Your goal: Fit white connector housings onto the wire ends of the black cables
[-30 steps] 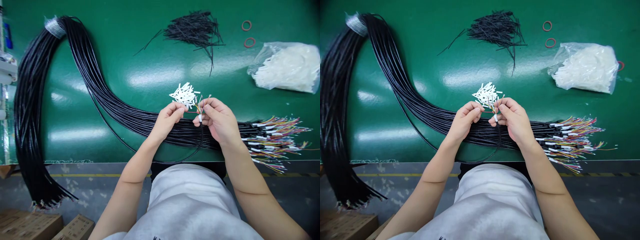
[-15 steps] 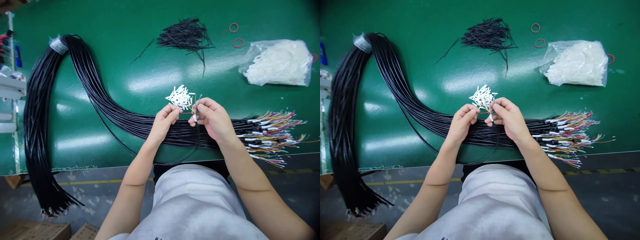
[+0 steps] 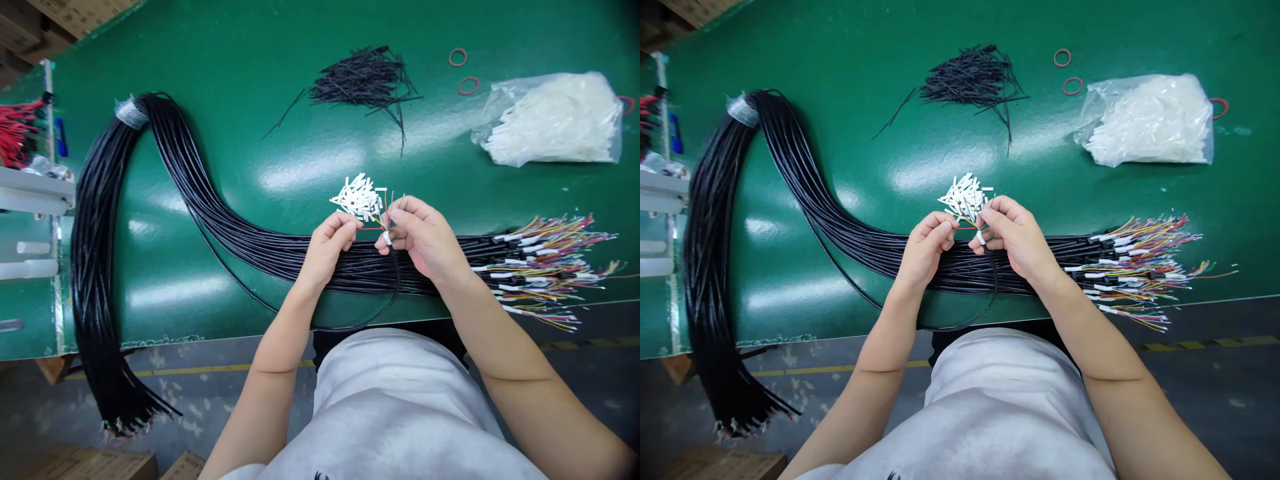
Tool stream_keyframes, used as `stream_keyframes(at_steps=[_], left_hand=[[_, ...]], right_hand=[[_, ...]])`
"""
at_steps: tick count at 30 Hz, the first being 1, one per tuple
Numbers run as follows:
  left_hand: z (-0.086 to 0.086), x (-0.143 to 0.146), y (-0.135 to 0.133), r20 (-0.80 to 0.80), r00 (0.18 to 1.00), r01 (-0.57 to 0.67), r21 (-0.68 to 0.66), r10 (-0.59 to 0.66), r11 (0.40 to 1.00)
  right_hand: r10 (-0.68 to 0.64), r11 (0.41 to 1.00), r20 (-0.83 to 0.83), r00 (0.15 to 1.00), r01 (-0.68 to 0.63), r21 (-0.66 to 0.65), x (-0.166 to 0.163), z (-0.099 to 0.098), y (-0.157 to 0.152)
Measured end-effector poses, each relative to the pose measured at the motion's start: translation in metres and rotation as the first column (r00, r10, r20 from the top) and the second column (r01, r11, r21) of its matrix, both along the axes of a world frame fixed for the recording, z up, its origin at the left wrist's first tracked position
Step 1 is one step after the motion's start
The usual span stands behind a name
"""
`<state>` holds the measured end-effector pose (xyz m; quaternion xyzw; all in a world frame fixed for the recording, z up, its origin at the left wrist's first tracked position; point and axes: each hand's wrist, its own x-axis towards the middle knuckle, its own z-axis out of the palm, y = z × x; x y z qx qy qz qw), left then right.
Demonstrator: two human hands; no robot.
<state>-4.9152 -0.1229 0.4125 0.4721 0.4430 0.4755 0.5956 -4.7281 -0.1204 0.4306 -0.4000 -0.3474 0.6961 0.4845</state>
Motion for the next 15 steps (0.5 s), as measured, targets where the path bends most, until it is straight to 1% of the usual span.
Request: stream_keyframes(at_steps=[6, 13, 15], left_hand=[[0.0, 0.0003, -0.0002, -0.027, 1.0, 0.005, -0.013, -0.005, 1.0], [-0.0015, 0.0017, 0.0001, -0.032, 0.999, 0.02, -0.001, -0.02, 1.0], [-0.0022, 0.0017, 0.0002, -0.035, 0.999, 0.021, 0.002, -0.021, 1.0]], right_hand=[[-0.021, 1.0, 0.015, 1.0, 0.021, -0.008, -0.0027, -0.0005, 0.0009], [0.013, 1.0, 0.014, 1.0, -0.013, -0.013, -0.0025, -0.0016, 0.0011], [0.053, 0.999, 0.001, 0.999, -0.053, -0.014, -0.0016, -0.0015, 0.0013]])
